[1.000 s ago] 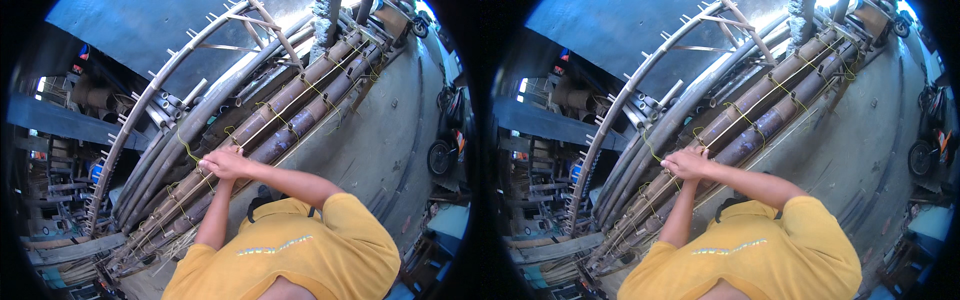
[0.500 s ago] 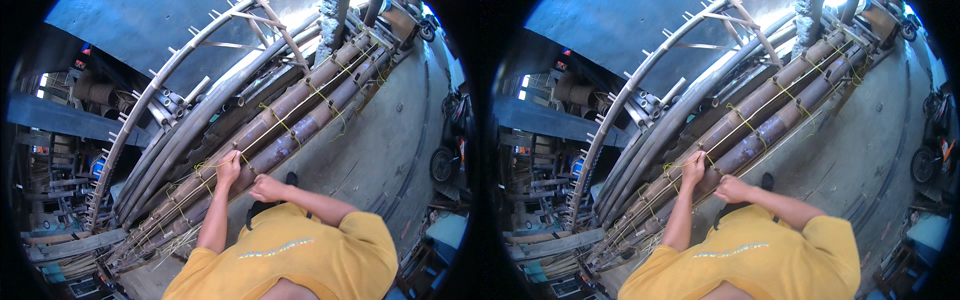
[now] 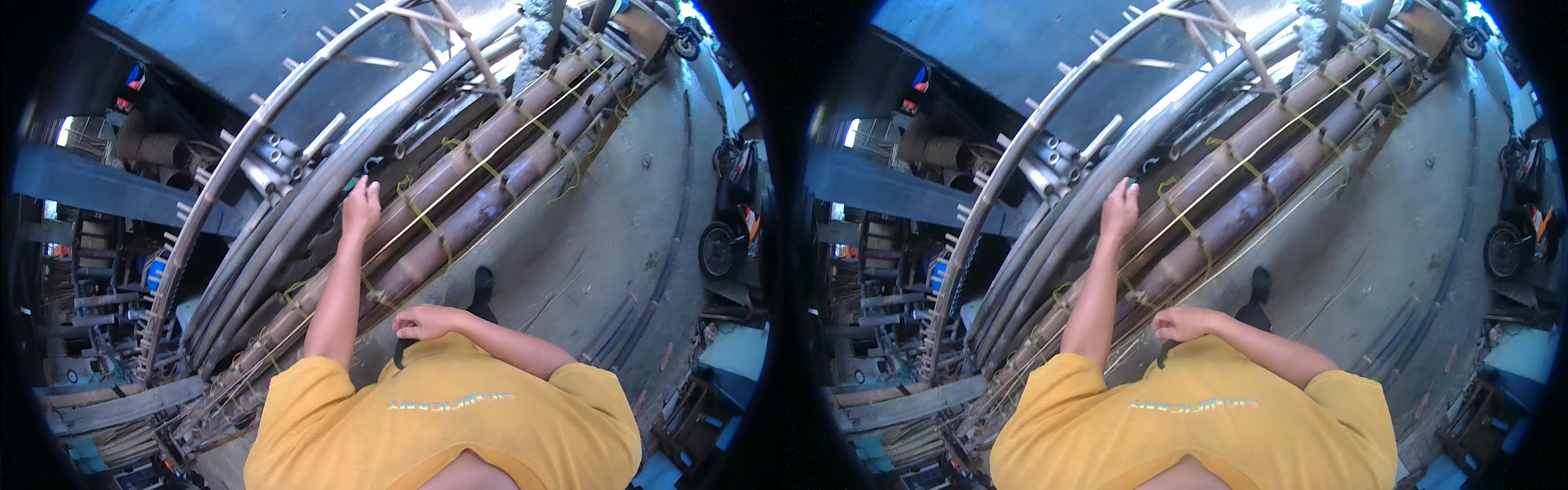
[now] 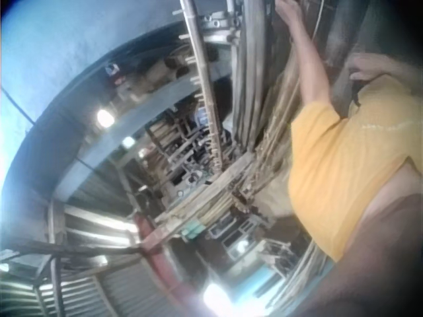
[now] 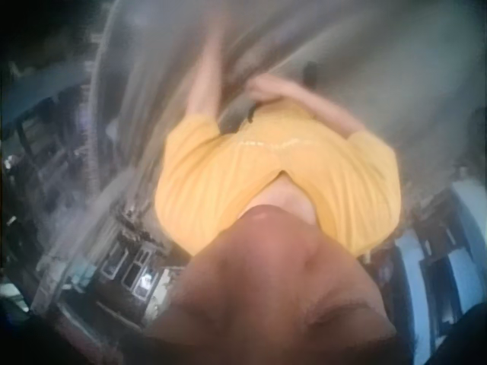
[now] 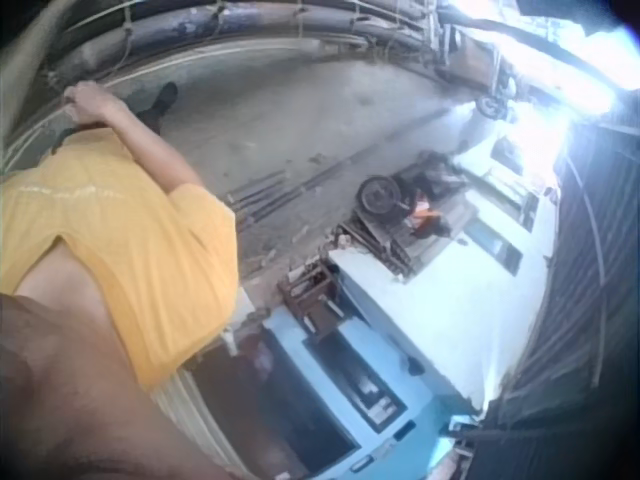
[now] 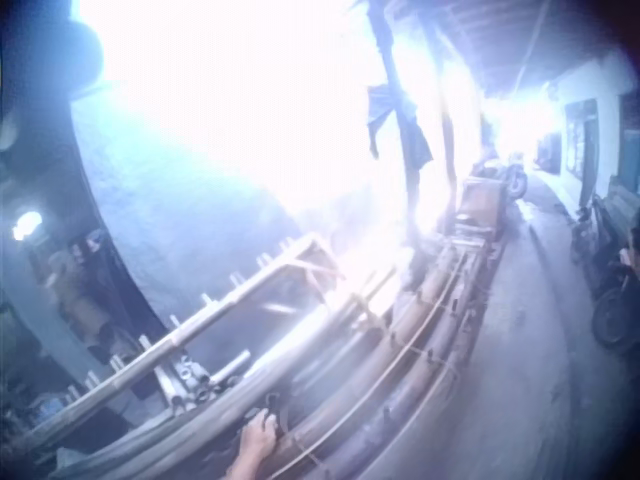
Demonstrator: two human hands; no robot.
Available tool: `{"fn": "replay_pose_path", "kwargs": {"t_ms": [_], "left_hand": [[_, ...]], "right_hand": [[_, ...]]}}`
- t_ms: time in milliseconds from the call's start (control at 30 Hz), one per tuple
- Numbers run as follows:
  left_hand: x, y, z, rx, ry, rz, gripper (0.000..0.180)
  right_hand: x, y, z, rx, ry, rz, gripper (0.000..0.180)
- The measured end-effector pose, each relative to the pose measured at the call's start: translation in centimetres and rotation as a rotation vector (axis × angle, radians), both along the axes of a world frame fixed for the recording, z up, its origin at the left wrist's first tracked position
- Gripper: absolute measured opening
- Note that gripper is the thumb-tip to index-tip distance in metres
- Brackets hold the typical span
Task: The person weaves thin bamboo strips through a curved bamboo frame using yellow string to secure the weave. They repeatedly tie knots and adjust the strips along the frame, then lift the completed woven section to inspect it.
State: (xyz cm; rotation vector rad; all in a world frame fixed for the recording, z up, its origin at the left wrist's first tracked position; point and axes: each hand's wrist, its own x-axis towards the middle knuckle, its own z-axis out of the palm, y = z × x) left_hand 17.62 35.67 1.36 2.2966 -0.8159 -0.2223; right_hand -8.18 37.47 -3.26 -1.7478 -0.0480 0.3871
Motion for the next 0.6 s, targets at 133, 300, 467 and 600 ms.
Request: {"fn": "replay_pose_path", "kwargs": {"t_ms": [133, 300, 467, 600], "left_hand": [[-1.9, 13.2, 1.9, 0.213, -0.057, 0.078, 0.037], [-6.8, 18.9, -2.2, 0.241, -0.078, -0.151, 0.029], [-5.2, 19.0, -7.4, -0.132, -0.42, -0.084, 0.036], [-5.5, 18.4, -3.6, 0.121, -0.003, -0.131, 0.036]], "right_hand": [[1.6, 5.5, 0.6, 1.07, 0.464, -0.739, 0.03], [8.3, 9.1, 6.3, 0.341, -0.49, -0.994, 0.034], [18.5, 4.9, 9.8, -0.609, -0.216, -0.232, 0.058], [21.2, -0.9, 4.2, -0.539, -0.066, -0.21, 0.057]]}}
